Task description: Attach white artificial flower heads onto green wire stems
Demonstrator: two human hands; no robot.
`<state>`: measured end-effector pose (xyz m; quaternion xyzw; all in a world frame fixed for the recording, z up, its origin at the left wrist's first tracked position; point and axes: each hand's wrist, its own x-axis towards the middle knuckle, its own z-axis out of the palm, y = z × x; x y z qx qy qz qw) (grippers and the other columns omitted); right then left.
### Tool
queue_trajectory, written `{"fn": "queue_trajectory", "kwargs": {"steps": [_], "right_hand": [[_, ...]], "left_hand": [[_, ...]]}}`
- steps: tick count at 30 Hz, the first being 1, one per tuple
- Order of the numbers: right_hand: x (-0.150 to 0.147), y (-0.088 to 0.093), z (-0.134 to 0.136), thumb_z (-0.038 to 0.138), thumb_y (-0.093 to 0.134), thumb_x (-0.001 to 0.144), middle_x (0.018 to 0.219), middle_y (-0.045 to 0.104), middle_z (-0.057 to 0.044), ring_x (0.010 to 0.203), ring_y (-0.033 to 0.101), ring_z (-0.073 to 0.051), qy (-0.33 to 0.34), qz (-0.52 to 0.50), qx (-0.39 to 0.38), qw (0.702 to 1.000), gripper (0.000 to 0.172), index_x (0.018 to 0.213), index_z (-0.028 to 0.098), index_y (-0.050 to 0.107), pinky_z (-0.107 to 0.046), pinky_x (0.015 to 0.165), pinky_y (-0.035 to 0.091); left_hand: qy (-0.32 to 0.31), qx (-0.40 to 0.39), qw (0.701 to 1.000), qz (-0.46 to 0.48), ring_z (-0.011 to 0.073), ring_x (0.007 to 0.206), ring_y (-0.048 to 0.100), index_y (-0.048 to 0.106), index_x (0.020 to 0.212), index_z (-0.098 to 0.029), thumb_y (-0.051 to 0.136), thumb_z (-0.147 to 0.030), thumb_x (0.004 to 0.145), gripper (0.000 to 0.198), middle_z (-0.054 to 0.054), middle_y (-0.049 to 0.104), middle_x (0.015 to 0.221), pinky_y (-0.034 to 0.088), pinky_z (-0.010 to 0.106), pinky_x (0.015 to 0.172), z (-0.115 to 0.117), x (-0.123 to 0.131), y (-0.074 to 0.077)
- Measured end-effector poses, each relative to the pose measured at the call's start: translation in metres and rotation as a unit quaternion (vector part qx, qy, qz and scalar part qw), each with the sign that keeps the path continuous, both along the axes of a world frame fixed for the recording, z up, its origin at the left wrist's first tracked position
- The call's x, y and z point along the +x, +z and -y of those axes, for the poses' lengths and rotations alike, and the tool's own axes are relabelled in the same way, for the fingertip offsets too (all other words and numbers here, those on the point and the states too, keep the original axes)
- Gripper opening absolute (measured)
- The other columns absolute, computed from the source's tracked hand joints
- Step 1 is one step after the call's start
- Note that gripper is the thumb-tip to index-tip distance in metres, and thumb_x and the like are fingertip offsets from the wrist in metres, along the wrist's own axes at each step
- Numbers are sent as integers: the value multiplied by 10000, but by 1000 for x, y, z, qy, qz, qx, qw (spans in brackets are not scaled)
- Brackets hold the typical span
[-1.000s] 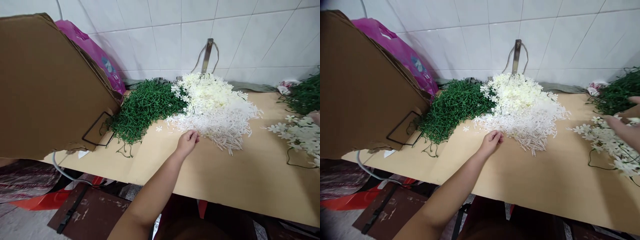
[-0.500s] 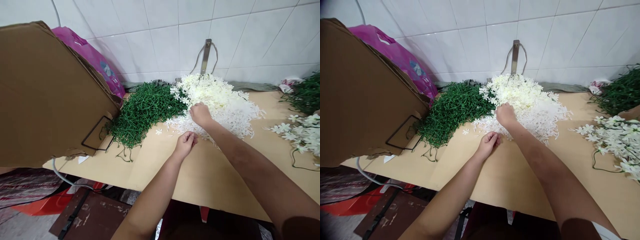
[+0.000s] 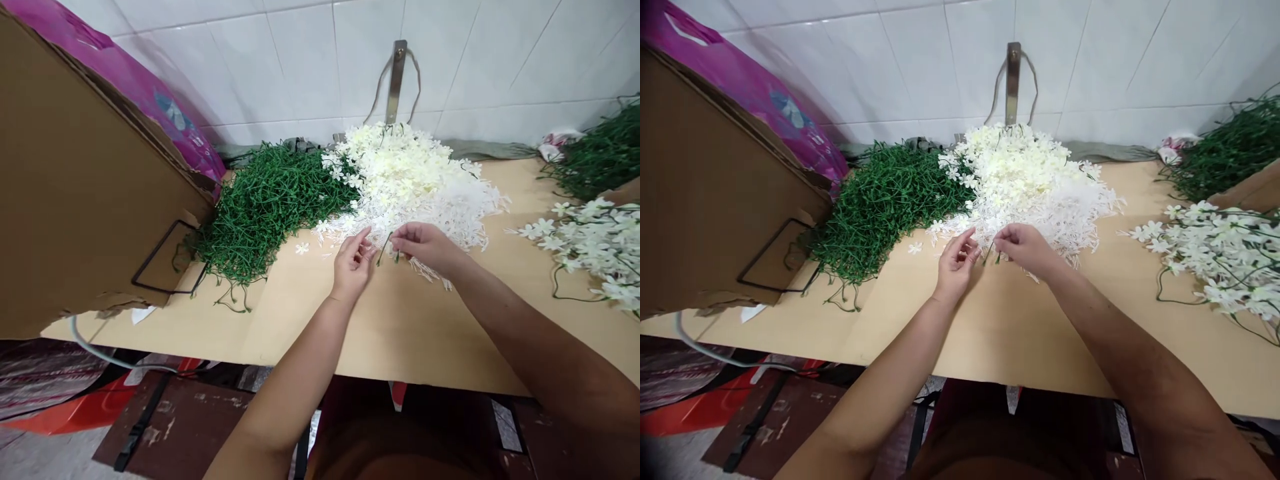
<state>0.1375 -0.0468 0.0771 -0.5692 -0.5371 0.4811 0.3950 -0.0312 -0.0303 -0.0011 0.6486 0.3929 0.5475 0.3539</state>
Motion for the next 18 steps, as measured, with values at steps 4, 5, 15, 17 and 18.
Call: {"fn": "queue_trajectory", "kwargs": {"steps": [4,5,15,17,18], "right_hand": [[7,-15,25,360,839,551,633,614,23,533,512,-78,-12,-134,-81,988,328,707,173,620,-246,539,403],[10,-17,28,356,853,523,635,613,25,548,516,-76,-26,-164,-96,981,349,699,172,616,-240,541,406],[9,-27,35,271,816,547,578,577,34,506,473,-72,-74,-186,-135,970,284,680,174,584,-212,452,380],[6,-29,33,277,753,657,614,600,18,519,486,-79,-61,-169,-141,974,207,712,176,581,-218,467,398],[6,-30,31,274,709,713,644,618,7,528,496,-84,-58,-153,-136,977,164,737,177,578,-226,485,415]], "left_hand": [[-52,37,997,-51,140,780,621,750,885,-199,577,-287,892,194,50,676,833,518,278,758,-1,-1,-2],[-69,44,995,-60,146,804,627,754,903,-201,559,-286,903,213,57,681,854,522,282,767,0,-1,-1],[-108,68,991,-50,110,742,578,763,1031,-213,677,-316,825,245,63,661,920,485,226,656,9,4,7],[-86,21,996,-19,130,763,595,785,856,-205,681,-317,813,160,61,681,841,488,246,686,7,4,9],[-66,-13,998,10,127,738,588,782,806,-202,690,-324,801,153,54,682,802,481,246,676,5,4,11]]}}
